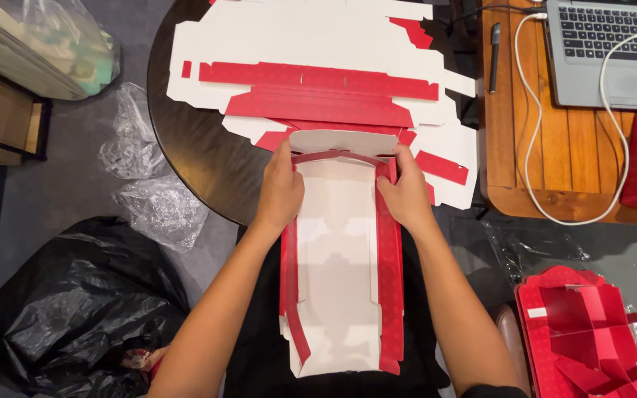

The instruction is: The person assembles a red and white cardboard box by folding and interlocking its pre-cut flaps. They manipulate the flat pieces into a three-dimensional rectangular container and place it with other finished boxes.

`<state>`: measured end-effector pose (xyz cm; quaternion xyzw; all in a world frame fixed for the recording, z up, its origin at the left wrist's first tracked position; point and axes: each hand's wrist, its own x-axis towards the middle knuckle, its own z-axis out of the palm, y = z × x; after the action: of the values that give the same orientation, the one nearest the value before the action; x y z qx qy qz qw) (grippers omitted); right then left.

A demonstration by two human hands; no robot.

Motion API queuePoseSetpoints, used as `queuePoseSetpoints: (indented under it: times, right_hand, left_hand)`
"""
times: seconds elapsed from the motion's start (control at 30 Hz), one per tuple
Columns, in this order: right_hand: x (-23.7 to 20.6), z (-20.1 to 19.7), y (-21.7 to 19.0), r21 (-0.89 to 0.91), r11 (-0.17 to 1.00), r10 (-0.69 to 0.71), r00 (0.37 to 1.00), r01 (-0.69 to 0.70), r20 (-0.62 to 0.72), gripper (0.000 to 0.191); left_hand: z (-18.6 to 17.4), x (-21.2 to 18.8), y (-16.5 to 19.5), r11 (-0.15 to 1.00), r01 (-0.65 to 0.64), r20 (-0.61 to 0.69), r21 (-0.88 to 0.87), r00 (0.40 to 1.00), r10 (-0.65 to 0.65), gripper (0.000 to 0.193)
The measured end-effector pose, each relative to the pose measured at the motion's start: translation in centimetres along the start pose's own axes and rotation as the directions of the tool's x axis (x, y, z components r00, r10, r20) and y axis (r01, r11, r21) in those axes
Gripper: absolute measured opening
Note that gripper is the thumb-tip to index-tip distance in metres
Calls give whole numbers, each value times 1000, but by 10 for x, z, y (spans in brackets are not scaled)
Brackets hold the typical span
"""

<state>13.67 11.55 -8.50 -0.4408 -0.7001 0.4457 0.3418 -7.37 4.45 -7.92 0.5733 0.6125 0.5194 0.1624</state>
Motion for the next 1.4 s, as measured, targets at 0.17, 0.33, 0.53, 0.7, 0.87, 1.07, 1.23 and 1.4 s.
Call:
queuePoseSetpoints:
  times: [0.17,0.33,0.53,0.7,0.87,1.07,1.23,1.4]
  right_hand:
    - [3,3,-2,-53,995,-90,994,87,-65,50]
    - [13,4,-4,-109,993,-61,995,52,-79,46]
    - [13,2,-1,-168,986,-36,998,26,-57,38]
    - [14,2,2,-72,997,-40,999,38,-20,41]
    - [12,5,0,187,979,-84,996,88,-29,53]
    - [12,14,-8,-7,994,-107,986,107,-126,50]
    - [10,16,-11,-181,984,-34,981,-1,-193,35]
    - [12,13,-7,-92,994,-68,984,53,-167,36]
  left_hand:
    - [-1,2,-1,999,-49,14,21,999,49,57]
    - [-5,13,3,1000,-14,49,-13,999,15,48]
    - [-9,17,0,992,124,53,17,991,-125,38]
    - [-6,18,-6,997,62,-15,-43,998,-62,44]
    - [-2,15,-2,986,151,-51,-71,987,-155,48]
    - [-1,13,12,1000,16,-132,-9,991,-17,49]
    - [-1,13,11,992,31,-120,119,993,-17,42]
    - [0,14,2,996,28,-130,80,991,-18,37]
